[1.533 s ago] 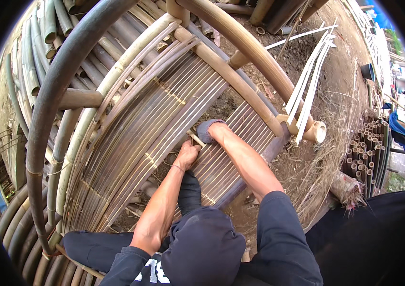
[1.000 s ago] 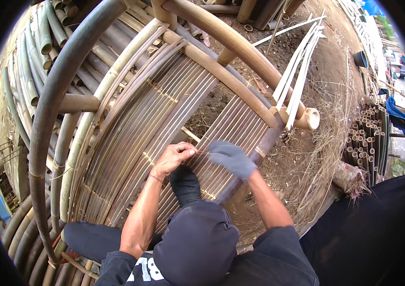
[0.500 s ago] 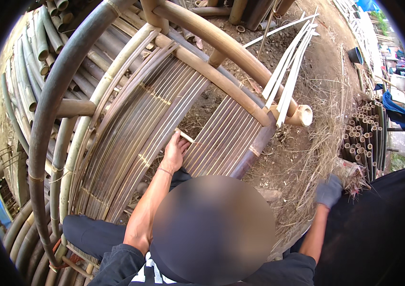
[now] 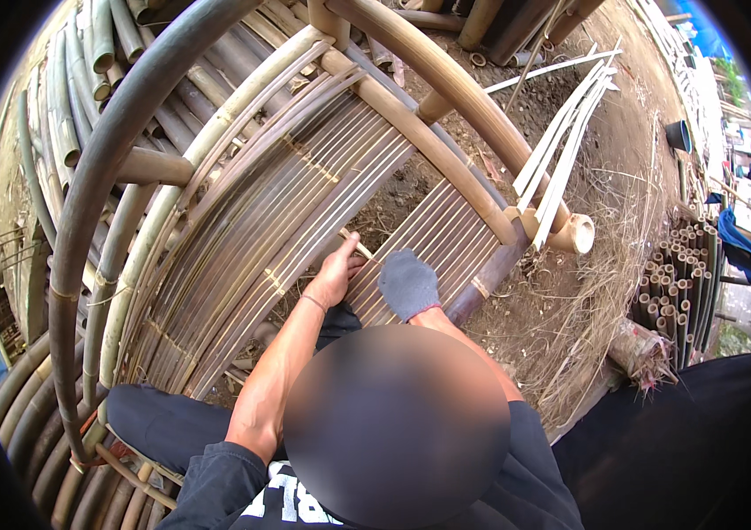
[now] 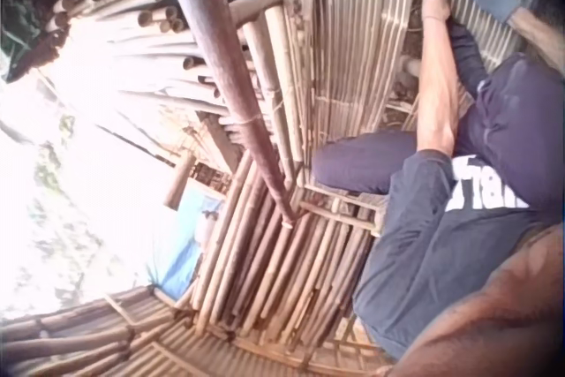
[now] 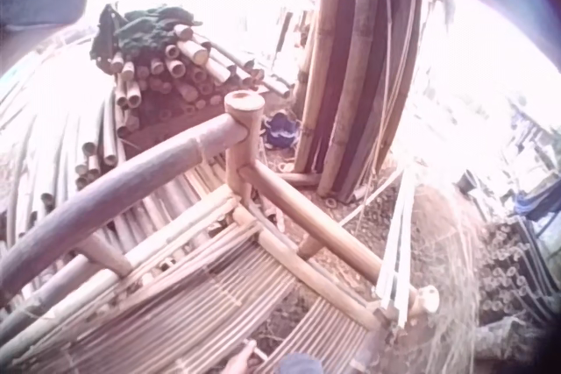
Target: The person sits cross-legged and weaves thin bamboo strips into a large circular bamboo frame. They repeatedly insert strips through the frame's ribs and use a small wooden mallet to tap them into place, working methodically around the structure.
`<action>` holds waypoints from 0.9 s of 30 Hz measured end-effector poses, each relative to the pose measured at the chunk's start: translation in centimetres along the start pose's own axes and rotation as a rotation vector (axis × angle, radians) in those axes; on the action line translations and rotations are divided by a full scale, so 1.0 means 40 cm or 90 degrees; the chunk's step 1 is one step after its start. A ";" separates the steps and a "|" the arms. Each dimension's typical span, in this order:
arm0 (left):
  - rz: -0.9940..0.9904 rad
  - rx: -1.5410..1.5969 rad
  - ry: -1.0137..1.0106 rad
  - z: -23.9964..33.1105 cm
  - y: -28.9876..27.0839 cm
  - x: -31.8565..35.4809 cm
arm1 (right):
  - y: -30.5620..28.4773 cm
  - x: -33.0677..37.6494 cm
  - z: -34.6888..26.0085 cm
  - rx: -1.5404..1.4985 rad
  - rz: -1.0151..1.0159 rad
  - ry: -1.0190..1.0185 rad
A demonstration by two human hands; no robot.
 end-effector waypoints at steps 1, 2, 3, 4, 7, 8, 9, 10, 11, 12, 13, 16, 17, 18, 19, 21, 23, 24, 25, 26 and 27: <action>0.067 -0.134 0.040 -0.003 -0.001 0.003 | 0.003 -0.004 0.007 -0.082 -0.027 0.045; 0.136 -0.267 0.075 -0.013 -0.002 0.011 | 0.000 -0.007 0.018 -0.180 -0.060 0.104; 0.205 -0.406 0.091 -0.023 -0.002 0.018 | -0.008 -0.009 0.026 -0.194 -0.062 0.071; 0.179 -0.433 0.094 -0.037 -0.002 0.028 | -0.025 -0.012 0.038 -0.223 -0.066 0.049; 0.147 -0.530 0.104 -0.070 0.005 0.040 | -0.087 -0.006 0.068 -0.333 -0.324 0.017; 0.140 -0.521 0.128 -0.075 0.009 0.038 | -0.110 -0.001 0.073 -0.343 -0.379 -0.014; 0.147 -0.524 0.132 -0.078 0.014 0.034 | -0.134 0.008 0.079 -0.370 -0.438 -0.040; 0.158 -0.527 0.128 -0.081 0.017 0.031 | -0.150 0.007 0.073 -0.364 -0.408 -0.100; 0.168 -0.528 0.118 -0.081 0.021 0.028 | -0.167 0.008 0.075 -0.385 -0.358 -0.088; 0.175 -0.534 0.123 -0.081 0.025 0.028 | -0.180 0.006 0.079 -0.389 -0.331 -0.030; 0.178 -0.541 0.121 -0.083 0.029 0.031 | -0.188 0.002 0.081 -0.394 -0.303 0.029; 0.212 -0.559 0.140 -0.084 0.046 0.047 | -0.206 -0.022 0.087 -0.465 -0.040 -0.065; 0.229 -0.563 0.148 -0.084 0.052 0.054 | -0.210 -0.026 0.090 -0.430 0.098 -0.114; 0.298 -0.613 0.273 -0.085 0.061 0.069 | -0.213 -0.025 0.096 -0.356 0.174 -0.142; 0.366 -0.660 0.404 -0.082 0.071 0.081 | -0.209 -0.022 0.102 -0.400 0.124 -0.114; 0.371 -0.775 0.561 -0.067 0.084 0.084 | -0.202 0.001 0.122 -0.469 0.046 -0.010; 0.256 -0.911 0.590 -0.047 0.085 0.071 | -0.203 0.049 0.147 -0.491 0.097 -0.004; 0.253 -0.965 0.615 -0.032 0.084 0.060 | -0.202 0.075 0.161 -0.506 0.113 0.007; 0.196 -1.010 0.586 -0.018 0.081 0.048 | -0.201 0.097 0.176 -0.523 0.116 0.016; 0.146 -1.050 0.584 -0.005 0.076 0.039 | -0.199 0.116 0.194 -0.540 0.123 0.027; 0.094 -1.088 0.579 0.000 0.075 0.034 | -0.198 0.134 0.213 -0.556 0.137 0.020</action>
Point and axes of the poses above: each hand's wrist, its own x-axis away from the middle knuckle, its own y-axis out of the palm, z = x × y, the point moved 1 cm from there along -x, towards the middle knuckle, and after that the axes turned 5 degrees about -z, right-handed, at the moved point
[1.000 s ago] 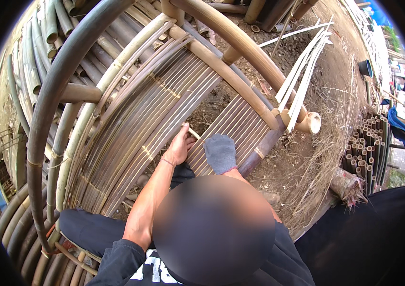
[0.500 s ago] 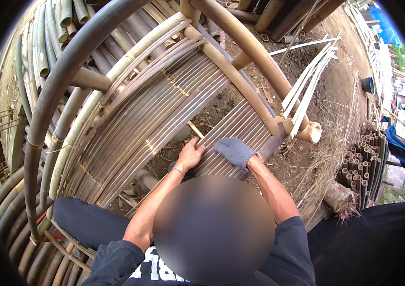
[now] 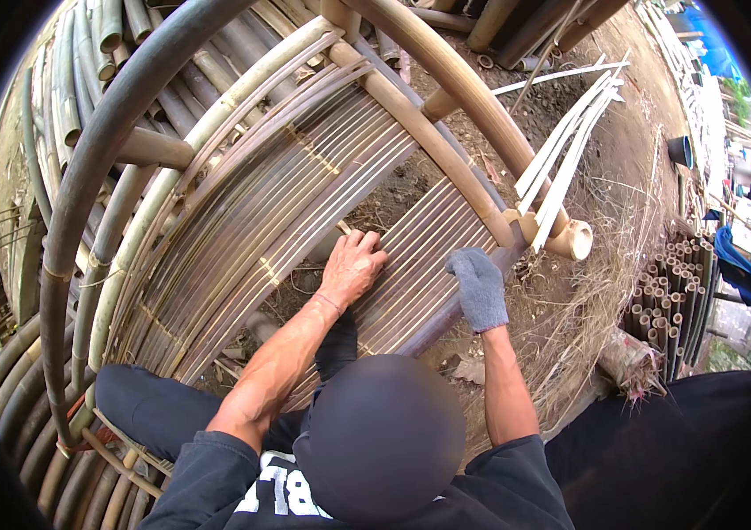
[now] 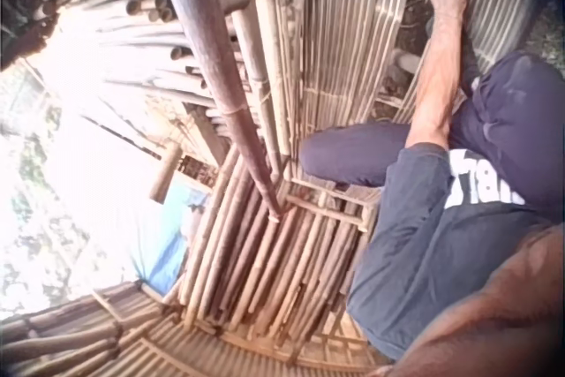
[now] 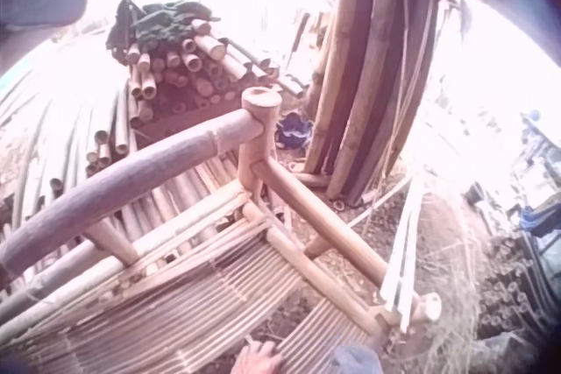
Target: The person sits cross-legged and weaves thin bamboo strips into a large circular bamboo frame. They repeatedly insert strips through the frame's ribs and use a small wooden mallet to tap them into place, working methodically around the structure.
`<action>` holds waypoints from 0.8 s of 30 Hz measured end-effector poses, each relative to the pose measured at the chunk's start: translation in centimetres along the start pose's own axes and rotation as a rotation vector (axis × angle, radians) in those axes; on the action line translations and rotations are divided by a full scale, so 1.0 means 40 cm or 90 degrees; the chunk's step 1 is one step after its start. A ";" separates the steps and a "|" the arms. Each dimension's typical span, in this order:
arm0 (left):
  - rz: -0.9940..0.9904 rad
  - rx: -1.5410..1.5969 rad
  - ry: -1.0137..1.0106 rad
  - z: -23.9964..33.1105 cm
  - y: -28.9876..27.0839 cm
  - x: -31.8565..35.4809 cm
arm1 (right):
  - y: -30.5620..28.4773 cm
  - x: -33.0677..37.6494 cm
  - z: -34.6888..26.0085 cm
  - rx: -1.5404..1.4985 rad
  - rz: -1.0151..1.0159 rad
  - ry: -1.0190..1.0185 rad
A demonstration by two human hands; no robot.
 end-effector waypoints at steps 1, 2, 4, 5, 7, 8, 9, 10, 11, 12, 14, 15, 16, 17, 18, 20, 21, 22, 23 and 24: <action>0.006 0.011 -0.004 -0.002 -0.003 -0.003 | -0.012 0.008 0.015 0.047 0.001 0.012; 0.031 -0.004 0.000 0.003 -0.006 -0.005 | -0.021 0.011 0.030 0.095 -0.006 0.045; -0.006 -0.011 -0.013 0.031 -0.010 0.000 | -0.027 0.007 0.056 0.218 0.016 0.102; -0.047 0.077 0.002 0.055 -0.011 0.001 | -0.023 -0.002 0.064 0.294 0.056 0.077; -0.135 0.287 0.053 0.125 -0.014 0.021 | 0.005 -0.022 0.067 0.462 0.155 0.070; -0.147 0.327 0.103 0.161 -0.021 0.035 | 0.031 -0.036 0.071 0.246 0.051 0.188; -0.141 0.378 0.169 0.195 -0.028 0.041 | 0.064 -0.053 0.069 0.023 -0.069 0.316; -0.154 0.398 0.207 0.222 -0.037 0.046 | 0.094 -0.067 0.061 -0.186 -0.158 0.459; -0.164 0.396 0.219 0.237 -0.046 0.047 | 0.127 -0.074 0.047 -0.213 -0.304 0.468; -0.184 0.396 0.246 0.248 -0.056 0.049 | 0.163 -0.082 0.033 -0.220 -0.431 0.495; -0.181 0.323 0.257 0.250 -0.075 0.065 | 0.208 -0.114 0.005 -0.057 -0.560 0.356; -0.182 0.289 0.262 0.245 -0.082 0.075 | 0.225 -0.131 -0.002 -0.100 -0.447 0.425; -0.137 0.306 0.225 0.233 -0.088 0.084 | 0.214 -0.142 -0.008 -0.183 -0.364 0.436; -0.093 0.321 0.191 0.219 -0.090 0.094 | 0.212 -0.156 -0.012 -0.202 -0.270 0.432; -0.039 0.331 0.153 0.201 -0.089 0.101 | 0.192 -0.167 -0.016 -0.250 -0.193 0.401; 0.226 0.244 -0.048 0.160 -0.078 0.111 | 0.157 -0.180 -0.024 -0.322 -0.090 0.279; 0.253 0.232 -0.173 0.137 -0.062 0.110 | 0.137 -0.178 -0.029 -0.491 -0.100 0.211; 0.265 0.223 -0.317 0.113 -0.043 0.105 | 0.121 -0.182 -0.034 -0.656 -0.053 0.160; 0.164 0.262 -0.364 0.088 -0.021 0.099 | 0.106 -0.178 -0.041 -0.733 -0.134 0.117; 0.009 0.315 -0.447 0.064 0.003 0.094 | 0.096 -0.179 -0.049 -0.826 -0.189 0.065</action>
Point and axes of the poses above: each hand's wrist, its own x-axis away from the middle knuckle, its own y-axis out of the palm, z = x × y, the point moved 1 cm from there along -x, towards the middle knuckle, and after that the axes turned 5 degrees about -z, right-handed, at the moved point
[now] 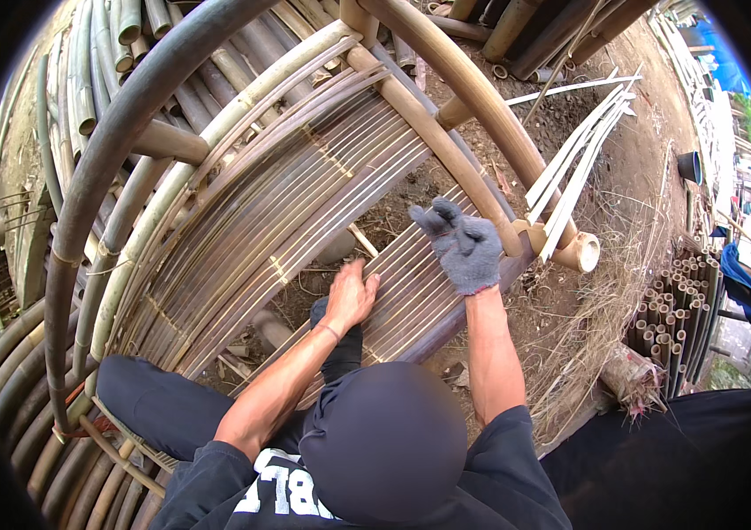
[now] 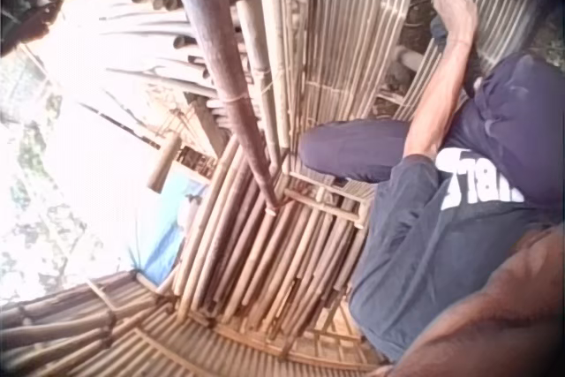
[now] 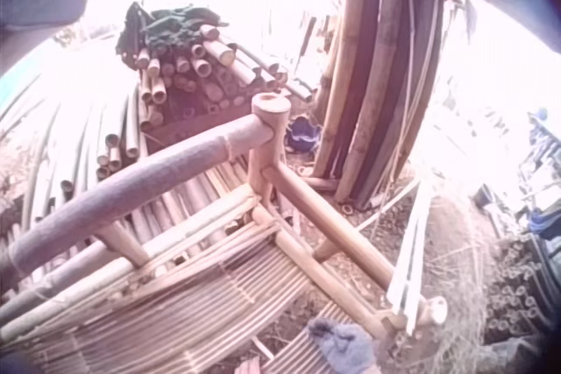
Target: The person sits cross-legged and weaves thin bamboo strips into a large circular bamboo frame. They repeatedly insert strips through the frame's ribs and use a small wooden mallet to tap them into place, working methodically around the structure.
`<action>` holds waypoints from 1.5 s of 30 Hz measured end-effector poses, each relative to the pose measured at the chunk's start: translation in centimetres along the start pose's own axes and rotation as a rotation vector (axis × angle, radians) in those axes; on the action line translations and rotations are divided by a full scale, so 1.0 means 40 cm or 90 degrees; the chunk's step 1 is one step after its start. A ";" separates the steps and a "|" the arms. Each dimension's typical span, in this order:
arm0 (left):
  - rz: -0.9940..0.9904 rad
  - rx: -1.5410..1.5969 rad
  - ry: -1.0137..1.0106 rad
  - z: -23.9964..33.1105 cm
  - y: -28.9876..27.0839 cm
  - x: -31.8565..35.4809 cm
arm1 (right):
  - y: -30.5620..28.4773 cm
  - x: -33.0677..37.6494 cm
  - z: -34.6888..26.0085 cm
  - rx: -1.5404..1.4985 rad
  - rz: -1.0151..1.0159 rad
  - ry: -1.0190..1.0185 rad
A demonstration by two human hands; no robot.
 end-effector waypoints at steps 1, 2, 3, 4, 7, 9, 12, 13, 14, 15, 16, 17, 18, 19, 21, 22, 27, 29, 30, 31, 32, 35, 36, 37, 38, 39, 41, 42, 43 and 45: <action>-0.034 0.013 -0.014 -0.013 0.011 -0.017 | 0.004 -0.003 -0.013 0.072 -0.058 0.007; -0.015 0.032 -0.027 -0.026 0.016 -0.031 | 0.005 -0.005 -0.021 0.250 -0.087 0.028; -0.017 0.054 -0.060 -0.036 0.023 -0.040 | 0.005 -0.008 -0.027 0.593 -0.101 0.065; -0.015 0.079 -0.091 -0.043 0.029 -0.047 | 0.002 -0.009 -0.028 0.848 -0.058 0.095; -0.013 0.095 -0.090 -0.053 0.033 -0.060 | -0.002 0.031 0.015 1.445 -0.296 0.246; -0.024 0.102 -0.113 -0.054 0.032 -0.065 | -0.009 0.097 0.066 1.313 -0.222 0.436; -0.028 0.087 -0.105 -0.058 0.031 -0.068 | 0.007 0.185 0.174 1.230 -0.298 0.230; -0.021 0.090 -0.101 -0.059 0.031 -0.071 | 0.010 0.192 0.195 1.165 -0.277 0.120; -0.010 0.093 -0.095 -0.060 0.033 -0.072 | -0.002 0.196 0.184 1.128 -0.330 0.128; -0.016 0.089 -0.094 -0.061 0.034 -0.072 | -0.003 0.194 0.193 1.185 -0.323 0.083; -0.005 0.085 -0.097 -0.062 0.036 -0.072 | -0.023 0.179 0.169 1.277 -0.390 0.158; 0.001 0.094 -0.085 -0.061 0.036 -0.073 | -0.052 0.166 0.117 1.401 -0.438 0.285; -0.005 0.091 -0.098 -0.062 0.035 -0.070 | -0.089 0.162 0.035 1.055 -0.122 0.425; 0.006 0.117 -0.085 -0.059 0.034 -0.063 | -0.108 0.142 0.014 1.207 -0.076 0.424; 0.037 0.151 -0.064 -0.056 0.014 -0.051 | -0.128 0.146 0.005 1.190 -0.188 0.296; 0.072 0.146 -0.003 -0.057 -0.004 -0.035 | -0.142 0.155 0.013 1.149 -0.205 0.313; 0.227 -0.134 0.252 -0.115 -0.171 0.128 | -0.268 0.270 0.040 0.784 0.204 0.372; 0.239 -0.318 0.243 -0.165 -0.255 0.177 | -0.348 0.329 -0.022 0.571 0.422 0.306; 0.240 -0.400 0.212 -0.193 -0.293 0.200 | -0.382 0.358 -0.056 0.481 0.563 0.234; 0.161 -0.409 0.167 -0.223 -0.327 0.212 | -0.397 0.387 -0.098 0.906 0.534 0.368; 0.081 -0.424 0.101 -0.256 -0.356 0.229 | -0.392 0.413 -0.120 1.355 0.566 0.551; 0.017 -0.440 0.028 -0.358 -0.415 0.293 | -0.292 0.409 -0.097 1.407 0.480 0.617; 0.014 -0.439 0.037 -0.393 -0.415 0.320 | -0.225 0.375 -0.064 1.395 0.454 0.533; 0.008 -0.445 0.017 -0.428 -0.415 0.346 | -0.155 0.310 -0.021 1.373 0.410 0.467; 0.001 -0.445 -0.011 -0.471 -0.427 0.385 | -0.077 0.239 0.036 1.363 0.323 0.346; 0.007 -0.384 -0.059 -0.509 -0.428 0.424 | -0.001 0.169 0.083 1.338 0.203 0.187; 0.036 -0.233 -0.104 -0.559 -0.421 0.474 | 0.126 0.021 0.162 1.358 -0.061 -0.163; 0.027 -0.195 -0.150 -0.578 -0.420 0.484 | 0.170 -0.037 0.190 1.402 -0.152 -0.317; 0.078 -0.189 -0.175 -0.588 -0.420 0.498 | 0.204 -0.097 0.216 1.388 -0.223 -0.371; 0.121 -0.151 -0.198 -0.600 -0.418 0.506 | 0.228 -0.170 0.236 1.447 -0.292 -0.249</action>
Point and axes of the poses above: each hand's wrist, its own x-axis away from the middle knuckle, its own y-axis out of the palm, z = x × y, the point moved 1 cm from there along -x, towards the middle knuckle, and after that the axes turned 5 degrees about -z, right-handed, at the moved point
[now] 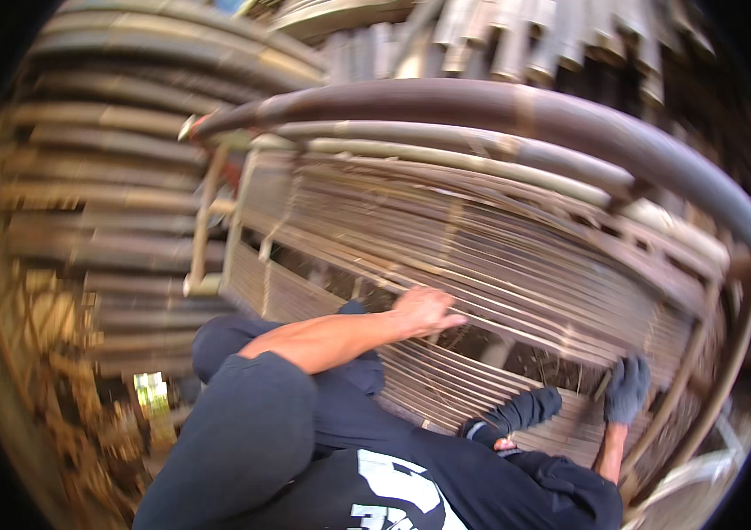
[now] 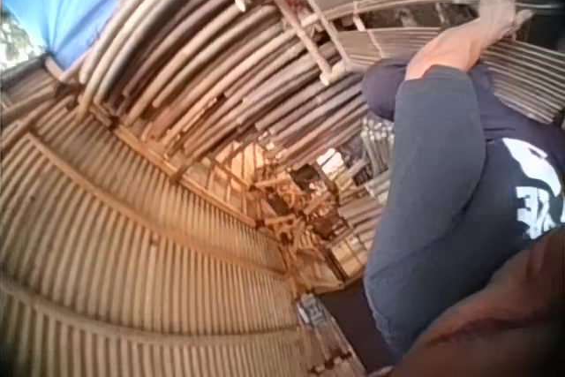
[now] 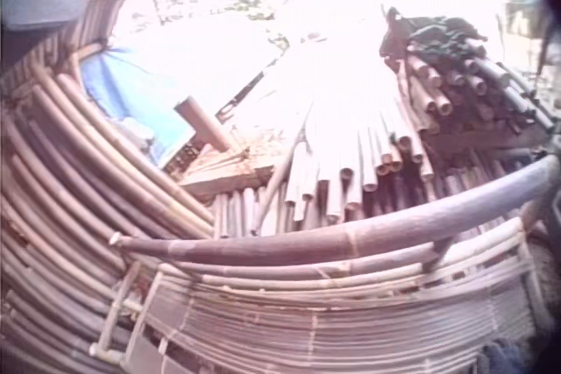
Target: The person sits cross-legged and weaves thin bamboo strips into a large circular bamboo frame. They repeatedly insert strips through the frame's ribs and use a small wooden mallet to tap them into place, working methodically around the structure.
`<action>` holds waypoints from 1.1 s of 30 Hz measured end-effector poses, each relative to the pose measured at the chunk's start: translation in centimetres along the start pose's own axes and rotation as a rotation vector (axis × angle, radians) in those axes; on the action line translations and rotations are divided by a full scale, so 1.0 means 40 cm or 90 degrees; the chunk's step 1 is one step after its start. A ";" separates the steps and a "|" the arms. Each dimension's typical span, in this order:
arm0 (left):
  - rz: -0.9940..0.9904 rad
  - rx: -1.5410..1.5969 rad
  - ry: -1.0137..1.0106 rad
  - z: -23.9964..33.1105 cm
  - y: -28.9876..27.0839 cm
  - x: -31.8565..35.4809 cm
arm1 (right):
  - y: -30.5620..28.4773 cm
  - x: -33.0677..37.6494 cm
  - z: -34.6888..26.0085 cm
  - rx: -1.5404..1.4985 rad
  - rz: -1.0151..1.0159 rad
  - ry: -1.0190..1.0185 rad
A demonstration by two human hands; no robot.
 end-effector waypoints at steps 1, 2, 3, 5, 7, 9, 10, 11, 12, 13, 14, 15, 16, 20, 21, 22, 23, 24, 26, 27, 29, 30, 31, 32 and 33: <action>0.024 0.053 0.017 0.004 0.003 -0.002 | 0.001 -0.013 0.013 -0.013 0.012 -0.026; 0.036 0.046 0.026 0.000 0.003 -0.003 | 0.004 -0.019 0.019 -0.011 0.030 -0.108; 0.006 0.027 0.010 0.001 0.007 -0.007 | 0.008 -0.015 0.033 0.011 0.000 -0.086; -0.005 0.029 -0.004 0.000 0.020 0.000 | 0.019 0.003 0.057 0.003 -0.028 -0.090; -0.020 0.021 -0.008 -0.005 0.039 0.018 | 0.036 0.020 0.075 0.051 0.026 -0.156; -0.053 0.005 0.000 -0.008 0.068 0.044 | 0.059 0.029 0.092 0.067 0.050 -0.160; -0.070 -0.005 0.005 -0.006 0.083 0.061 | 0.070 0.029 0.098 0.081 0.053 -0.155; -0.092 -0.014 0.009 -0.004 0.097 0.078 | 0.079 0.031 0.103 0.092 0.060 -0.147; -0.081 -0.005 0.022 0.001 0.106 0.089 | 0.085 0.029 0.105 0.099 0.069 -0.137; -0.028 -0.008 0.020 0.003 0.108 0.097 | 0.092 0.032 0.106 0.118 0.029 -0.098; -0.017 -0.009 0.019 0.007 0.108 0.097 | 0.091 0.033 0.100 0.097 0.111 -0.129; 0.007 -0.010 0.019 0.009 0.106 0.095 | 0.093 0.040 0.093 0.080 0.103 -0.123; 0.040 0.010 0.010 0.011 0.101 0.094 | 0.094 0.046 0.083 0.062 0.097 -0.118; -0.063 0.027 0.017 0.010 0.097 0.093 | 0.103 0.086 0.028 -0.051 0.055 -0.176; -0.046 0.032 0.011 0.010 0.099 0.096 | 0.108 0.094 0.018 -0.103 0.008 -0.198; -0.056 0.037 0.008 0.008 0.103 0.100 | 0.114 0.101 0.014 -0.100 0.005 -0.187; -0.055 0.046 0.009 0.009 0.107 0.102 | 0.120 0.105 0.015 -0.101 0.001 -0.183; -0.046 0.065 0.006 0.009 0.113 0.107 | 0.125 0.109 0.023 -0.102 -0.005 -0.177; -0.071 0.063 -0.011 0.010 0.122 0.119 | 0.134 0.111 0.055 -0.106 0.007 -0.162; -0.084 0.058 -0.015 0.010 0.122 0.123 | 0.137 0.112 0.079 -0.073 0.024 -0.138; -0.125 0.071 -0.014 0.012 0.116 0.129 | 0.138 0.115 0.136 -0.006 0.016 -0.054; -0.126 0.046 -0.025 0.012 0.107 0.130 | 0.134 0.120 0.168 0.015 -0.030 -0.003; -0.146 0.033 -0.027 0.015 0.100 0.133 | 0.135 0.126 0.190 0.035 0.002 -0.038; -0.151 0.051 -0.032 0.011 0.089 0.131 | 0.132 0.133 0.213 0.087 0.034 -0.025; -0.169 0.069 -0.014 0.012 0.081 0.124 | 0.128 0.146 0.232 0.149 0.025 -0.001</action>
Point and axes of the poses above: each hand's wrist, its own x-axis away from the middle knuckle, its own y-axis out of the palm, z = x × y, the point moved 1 cm from there along -x, towards the middle knuckle, and after that the axes turned 5 degrees about -z, right-handed, at the moved point
